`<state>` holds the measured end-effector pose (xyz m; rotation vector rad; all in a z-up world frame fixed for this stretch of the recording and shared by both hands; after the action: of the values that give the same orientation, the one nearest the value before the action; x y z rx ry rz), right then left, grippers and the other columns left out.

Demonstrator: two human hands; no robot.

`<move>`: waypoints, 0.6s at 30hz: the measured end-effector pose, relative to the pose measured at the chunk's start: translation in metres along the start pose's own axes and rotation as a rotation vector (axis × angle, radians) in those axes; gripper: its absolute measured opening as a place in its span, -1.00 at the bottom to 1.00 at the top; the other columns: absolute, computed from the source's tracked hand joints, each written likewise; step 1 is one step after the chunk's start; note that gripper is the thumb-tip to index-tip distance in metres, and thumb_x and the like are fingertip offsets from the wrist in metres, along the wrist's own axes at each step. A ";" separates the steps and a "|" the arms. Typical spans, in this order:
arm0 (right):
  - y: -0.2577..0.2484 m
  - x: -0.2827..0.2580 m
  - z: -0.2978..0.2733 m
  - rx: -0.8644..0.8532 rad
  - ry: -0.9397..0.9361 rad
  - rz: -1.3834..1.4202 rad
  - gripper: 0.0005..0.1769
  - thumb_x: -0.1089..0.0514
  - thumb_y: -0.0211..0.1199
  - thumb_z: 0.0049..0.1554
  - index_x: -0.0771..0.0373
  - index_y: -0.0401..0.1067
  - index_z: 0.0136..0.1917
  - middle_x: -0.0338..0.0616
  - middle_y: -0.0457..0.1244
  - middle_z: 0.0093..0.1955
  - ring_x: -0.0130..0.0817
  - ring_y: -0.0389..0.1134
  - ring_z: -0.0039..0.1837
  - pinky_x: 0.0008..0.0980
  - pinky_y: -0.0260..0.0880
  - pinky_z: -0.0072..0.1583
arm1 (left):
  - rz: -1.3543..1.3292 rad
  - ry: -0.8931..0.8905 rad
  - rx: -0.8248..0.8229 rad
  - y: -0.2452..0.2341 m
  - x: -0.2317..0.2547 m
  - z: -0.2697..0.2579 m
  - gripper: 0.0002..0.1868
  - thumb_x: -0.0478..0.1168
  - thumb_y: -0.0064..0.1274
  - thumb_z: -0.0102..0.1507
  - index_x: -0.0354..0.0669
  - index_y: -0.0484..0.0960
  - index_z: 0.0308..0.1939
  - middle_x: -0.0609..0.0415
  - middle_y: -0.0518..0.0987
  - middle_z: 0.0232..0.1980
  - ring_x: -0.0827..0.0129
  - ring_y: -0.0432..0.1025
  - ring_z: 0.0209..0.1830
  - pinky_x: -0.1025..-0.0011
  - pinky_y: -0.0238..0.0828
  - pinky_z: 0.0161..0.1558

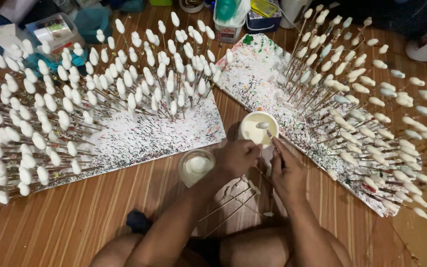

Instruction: Dip silk cocoons on sticks into white paint and arrange them on a foam board

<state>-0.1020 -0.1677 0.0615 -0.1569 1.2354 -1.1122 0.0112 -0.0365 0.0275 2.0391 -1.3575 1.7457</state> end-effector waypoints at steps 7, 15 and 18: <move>0.020 0.034 -0.003 0.053 -0.104 -0.075 -0.59 0.34 0.21 0.16 0.10 0.61 0.23 0.00 0.46 0.02 0.04 0.48 0.06 -0.09 0.48 0.03 | -0.111 0.051 0.203 -0.038 0.013 -0.015 -0.45 0.10 -0.02 0.35 -0.17 0.35 0.27 -0.07 0.72 -0.21 -0.06 0.62 -0.09 0.05 0.47 -0.06; 0.022 0.039 -0.006 0.132 -0.194 -0.168 -0.52 0.37 0.26 0.09 0.04 0.62 0.25 0.01 0.45 -0.16 0.04 0.47 -0.09 -0.09 0.44 -0.07 | -0.231 0.175 0.230 -0.028 0.000 -0.010 -0.41 -0.08 0.00 0.39 0.04 0.33 0.51 -0.15 0.70 -0.06 0.01 0.61 -0.08 0.17 0.55 -0.06; 0.001 0.014 -0.003 0.197 -0.258 -0.246 -0.52 0.35 0.27 0.11 0.04 0.63 0.27 -0.09 0.47 -0.08 -0.07 0.49 -0.07 -0.24 0.46 -0.01 | -0.231 0.141 0.218 -0.024 0.000 -0.006 -0.41 -0.04 0.00 0.37 0.18 0.34 0.51 -0.18 0.66 -0.01 -0.06 0.58 0.01 0.11 0.55 0.01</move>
<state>-0.1045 -0.1763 0.0503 -0.2988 0.8867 -1.3734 0.0231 -0.0185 0.0397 2.0353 -0.8865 1.9578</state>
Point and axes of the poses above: each hand's wrist, its own z-axis towards the middle knuckle, its own y-axis out of the palm, x = y × z, the point moved 2 cm from there along z, towards the middle knuckle
